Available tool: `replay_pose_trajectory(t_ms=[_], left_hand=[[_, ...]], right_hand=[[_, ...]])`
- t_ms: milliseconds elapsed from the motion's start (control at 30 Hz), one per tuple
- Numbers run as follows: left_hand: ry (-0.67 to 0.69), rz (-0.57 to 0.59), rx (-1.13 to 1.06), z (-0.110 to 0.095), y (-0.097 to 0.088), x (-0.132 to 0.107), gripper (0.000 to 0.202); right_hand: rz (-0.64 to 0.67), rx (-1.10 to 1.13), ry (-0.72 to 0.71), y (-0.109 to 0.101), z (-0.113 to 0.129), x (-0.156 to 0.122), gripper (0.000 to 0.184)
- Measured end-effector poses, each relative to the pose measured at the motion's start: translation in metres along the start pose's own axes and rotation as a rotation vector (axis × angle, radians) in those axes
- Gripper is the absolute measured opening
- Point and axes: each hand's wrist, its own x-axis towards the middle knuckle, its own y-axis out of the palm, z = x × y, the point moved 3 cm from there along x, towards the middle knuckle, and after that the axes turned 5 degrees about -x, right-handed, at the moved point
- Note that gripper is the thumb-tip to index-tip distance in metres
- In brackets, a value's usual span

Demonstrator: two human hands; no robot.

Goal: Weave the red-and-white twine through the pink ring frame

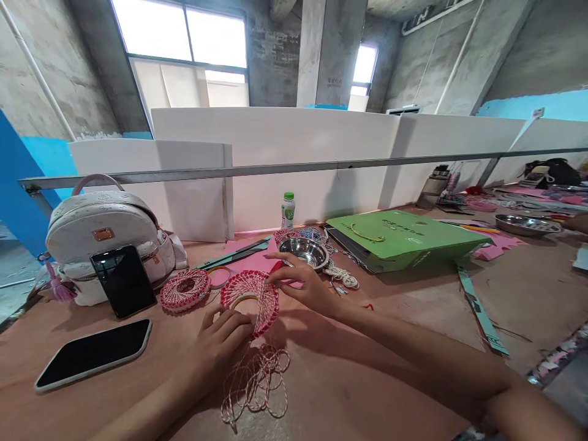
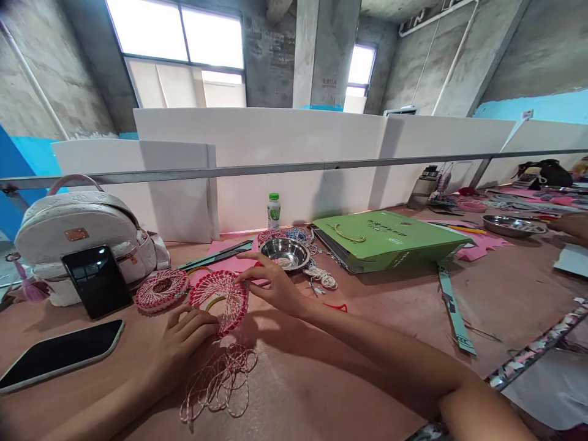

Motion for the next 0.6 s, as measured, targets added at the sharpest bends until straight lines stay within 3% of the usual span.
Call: replay_pose_trajectory(t_ms=[167,300,367,400,433,467,500,600], left_hand=[[-0.019,-0.001,0.005,0.001,0.001,0.000,0.008],[-0.055,0.034,-0.014,0.003,0.001,-0.002,0.009],[-0.080,0.062,-0.032,0.005,0.003,-0.003,0.009],[-0.092,0.070,-0.039,0.006,0.004,-0.004,0.010],[-0.106,0.067,-0.044,0.007,0.005,-0.005,0.010],[-0.122,0.053,-0.047,0.009,0.006,-0.005,0.011],[-0.139,0.037,-0.048,0.010,0.007,-0.005,0.013],[-0.167,0.000,-0.047,0.011,0.008,-0.004,0.018]], right_hand=[[0.076,0.037,0.045,0.008,-0.007,0.002,0.011],[-0.061,-0.052,0.040,0.004,-0.004,0.006,0.009],[-0.155,-0.044,0.008,0.003,0.012,0.002,0.010],[-0.133,0.010,0.017,0.005,0.023,-0.003,0.011],[-0.102,0.080,0.025,0.009,0.037,-0.011,0.013],[0.059,0.186,0.092,0.017,0.052,-0.021,0.016],[0.301,0.280,0.196,0.028,0.067,-0.034,0.017],[0.532,0.332,0.277,0.042,0.108,-0.068,0.020]])
